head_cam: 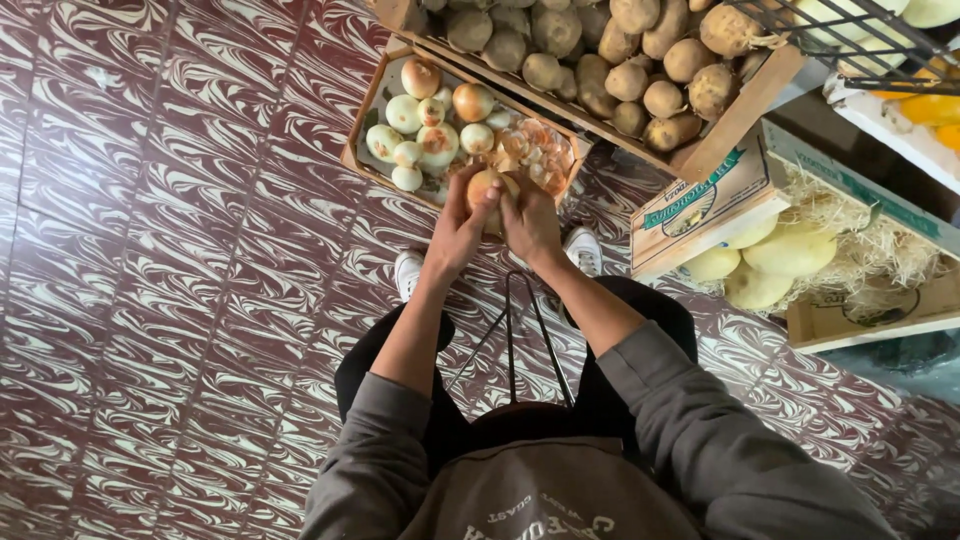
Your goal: The person sits on the floor and peels the dry outer skins off several onions by hand. They place the peeled onions into a wooden crate and discard the skins into a separate container.
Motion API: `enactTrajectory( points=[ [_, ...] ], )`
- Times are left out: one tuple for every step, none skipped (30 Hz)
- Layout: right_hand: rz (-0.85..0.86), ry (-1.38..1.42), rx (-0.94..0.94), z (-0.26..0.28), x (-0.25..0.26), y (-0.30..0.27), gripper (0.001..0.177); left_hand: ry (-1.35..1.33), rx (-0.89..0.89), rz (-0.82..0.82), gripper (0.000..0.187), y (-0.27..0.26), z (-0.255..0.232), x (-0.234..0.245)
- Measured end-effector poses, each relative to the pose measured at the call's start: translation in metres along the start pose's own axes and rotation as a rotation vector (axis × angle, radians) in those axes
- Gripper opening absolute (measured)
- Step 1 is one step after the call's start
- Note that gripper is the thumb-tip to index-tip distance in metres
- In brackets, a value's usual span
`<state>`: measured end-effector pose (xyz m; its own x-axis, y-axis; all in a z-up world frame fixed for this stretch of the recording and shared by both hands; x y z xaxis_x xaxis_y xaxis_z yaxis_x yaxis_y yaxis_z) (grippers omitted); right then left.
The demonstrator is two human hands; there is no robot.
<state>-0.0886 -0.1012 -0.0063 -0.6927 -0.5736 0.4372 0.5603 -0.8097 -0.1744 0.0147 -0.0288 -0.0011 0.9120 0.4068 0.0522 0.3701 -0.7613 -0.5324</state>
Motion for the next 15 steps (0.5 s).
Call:
enactTrajectory(
  points=[
    [-0.002, 0.001, -0.002, -0.003, 0.001, 0.001, 0.044, 0.002, 0.001, 0.002, 0.055, 0.000, 0.001, -0.001],
    [0.034, -0.026, -0.075, -0.008, 0.000, 0.002, 0.048, 0.000, -0.022, -0.041, 0.048, -0.001, 0.001, 0.000],
    [0.070, -0.054, -0.148, -0.014, 0.000, 0.003, 0.053, -0.002, -0.044, -0.084, 0.042, -0.002, 0.002, 0.001],
    [0.073, -0.056, -0.146, -0.023, 0.002, 0.010, 0.053, -0.004, -0.044, -0.086, 0.042, 0.001, 0.008, -0.002],
    [0.123, -0.017, -0.212, -0.033, 0.001, 0.017, 0.055, -0.135, -0.038, -0.147, 0.037, 0.004, 0.016, -0.002],
    [0.171, 0.024, -0.278, -0.044, 0.000, 0.023, 0.058, -0.263, -0.032, -0.207, 0.033, 0.007, 0.023, -0.001],
    [0.173, 0.024, -0.276, -0.050, 0.000, 0.026, 0.058, -0.263, -0.032, -0.208, 0.033, 0.006, 0.019, -0.001],
    [0.177, -0.005, -0.234, -0.056, 0.001, 0.030, 0.040, -0.380, -0.030, -0.211, 0.032, 0.005, 0.017, -0.001],
    [0.181, -0.034, -0.192, -0.061, 0.002, 0.034, 0.022, -0.497, -0.027, -0.213, 0.031, 0.005, 0.014, -0.001],
    [0.179, -0.035, -0.194, -0.060, 0.003, 0.032, 0.022, -0.497, -0.025, -0.210, 0.031, 0.009, 0.023, 0.002],
    [0.178, 0.063, -0.227, -0.058, 0.004, 0.029, 0.021, -0.428, -0.081, -0.247, 0.037, 0.012, 0.029, 0.007],
    [0.179, 0.162, -0.257, -0.056, 0.004, 0.028, 0.035, -0.358, -0.138, -0.286, 0.043, 0.015, 0.036, 0.013],
    [0.178, 0.163, -0.257, -0.054, 0.002, 0.026, 0.035, -0.357, -0.138, -0.285, 0.043, 0.012, 0.031, 0.014],
    [0.230, 0.228, -0.213, -0.050, -0.001, 0.025, 0.048, -0.248, -0.193, -0.275, 0.046, 0.009, 0.023, 0.014],
    [0.282, 0.293, -0.168, -0.045, -0.004, 0.024, 0.062, -0.138, -0.247, -0.265, 0.048, 0.006, 0.015, 0.014]
  ],
)
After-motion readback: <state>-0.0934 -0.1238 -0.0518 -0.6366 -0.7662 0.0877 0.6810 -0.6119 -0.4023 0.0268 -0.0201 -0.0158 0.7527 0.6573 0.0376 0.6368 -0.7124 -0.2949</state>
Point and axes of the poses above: each hand's wrist, its own y-axis towards the middle knuckle, its own x-axis out of the back of the hand, z = x × y, the point moved 4 cm from there along y, towards the middle knuckle, and after that the axes turned 1 degree about z, right-handed, at the moved point
